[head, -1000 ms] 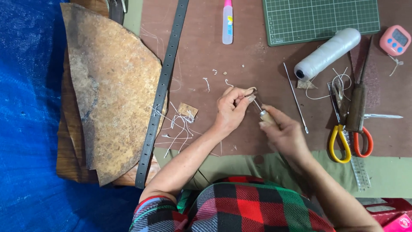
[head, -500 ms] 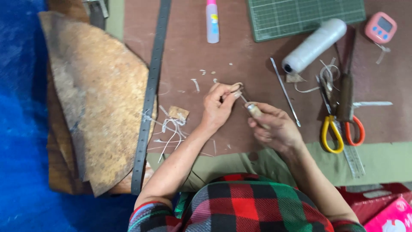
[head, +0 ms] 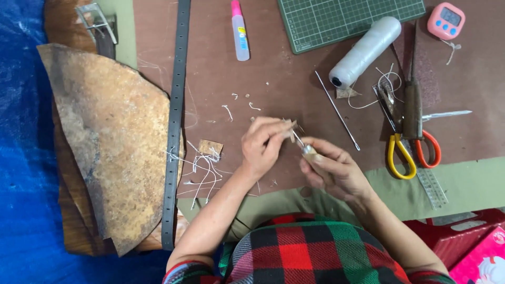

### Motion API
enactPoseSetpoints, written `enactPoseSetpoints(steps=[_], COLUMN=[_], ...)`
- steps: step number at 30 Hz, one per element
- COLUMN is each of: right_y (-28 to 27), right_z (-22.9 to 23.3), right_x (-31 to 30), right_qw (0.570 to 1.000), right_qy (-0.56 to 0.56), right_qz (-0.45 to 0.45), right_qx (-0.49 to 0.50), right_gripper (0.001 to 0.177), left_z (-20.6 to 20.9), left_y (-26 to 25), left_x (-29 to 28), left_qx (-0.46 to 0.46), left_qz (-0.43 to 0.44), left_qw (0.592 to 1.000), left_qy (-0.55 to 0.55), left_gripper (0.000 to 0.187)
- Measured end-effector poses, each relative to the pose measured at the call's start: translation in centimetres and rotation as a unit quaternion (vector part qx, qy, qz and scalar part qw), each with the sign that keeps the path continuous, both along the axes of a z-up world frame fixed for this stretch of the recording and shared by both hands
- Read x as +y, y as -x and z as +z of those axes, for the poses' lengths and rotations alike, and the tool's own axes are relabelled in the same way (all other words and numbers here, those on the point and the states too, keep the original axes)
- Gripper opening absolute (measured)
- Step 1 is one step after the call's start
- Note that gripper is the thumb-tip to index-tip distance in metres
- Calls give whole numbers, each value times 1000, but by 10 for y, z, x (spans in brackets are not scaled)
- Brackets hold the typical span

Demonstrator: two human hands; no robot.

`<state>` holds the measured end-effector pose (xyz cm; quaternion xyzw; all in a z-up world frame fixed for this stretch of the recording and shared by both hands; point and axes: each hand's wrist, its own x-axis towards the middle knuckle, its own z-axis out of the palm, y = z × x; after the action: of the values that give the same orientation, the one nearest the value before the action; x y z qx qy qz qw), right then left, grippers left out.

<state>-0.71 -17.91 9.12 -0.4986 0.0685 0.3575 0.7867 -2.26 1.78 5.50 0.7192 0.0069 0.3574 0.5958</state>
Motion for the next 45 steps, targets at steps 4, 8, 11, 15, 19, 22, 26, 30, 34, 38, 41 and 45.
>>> enactPoseSetpoints(steps=[4, 8, 11, 15, 19, 22, 26, 30, 34, 38, 41, 45], right_y=[-1, 3, 4, 8, 2, 10, 4, 13, 16, 3, 0, 5], right_z=[-23, -12, 1, 8, 32, 23, 23, 7, 10, 7, 3, -17], right_x=[-22, -20, -16, -8, -1, 2, 3, 7, 15, 5, -4, -12], right_qw=[950, 948, 972, 985, 844, 614, 765, 990, 995, 998, 993, 983], right_qy=[-265, -271, -207, -62, 290, 436, 352, 75, 44, -52, -108, -167], right_qz=[112, 111, 93, 82, 109, 87, 73, 20, 9, 26, 34, 26], right_qx=[119, 125, 57, -139, -438, -652, -535, -118, -90, -27, -18, -79], right_gripper=[50, 42, 41, 44, 52, 48, 46, 41, 39, 42, 40, 40], left_z=[10, 6, 5, 16, 9, 10, 8, 3, 15, 17, 20, 25], left_y=[8, 8, 6, 5, 2, 2, 2, 0, 2, 4, 5, 8], left_x=[-8, -4, -2, 0, 1, 0, 4, 6, 8, 8, 5, 0], left_qx=[-30, -26, -17, -14, 1, 5, 21, 44, 57, 57, 48, 29], left_qz=[2, -9, -11, -25, -26, -29, -32, -36, -52, -60, -68, -77], left_qw=[999, 999, 999, 998, 998, 997, 997, 998, 995, 994, 993, 992], left_qy=[17, 29, 32, 49, 64, 69, 66, 39, 64, 73, 85, 99], left_gripper=[10, 14, 18, 16, 16, 18, 16, 17, 29, 29, 26, 21])
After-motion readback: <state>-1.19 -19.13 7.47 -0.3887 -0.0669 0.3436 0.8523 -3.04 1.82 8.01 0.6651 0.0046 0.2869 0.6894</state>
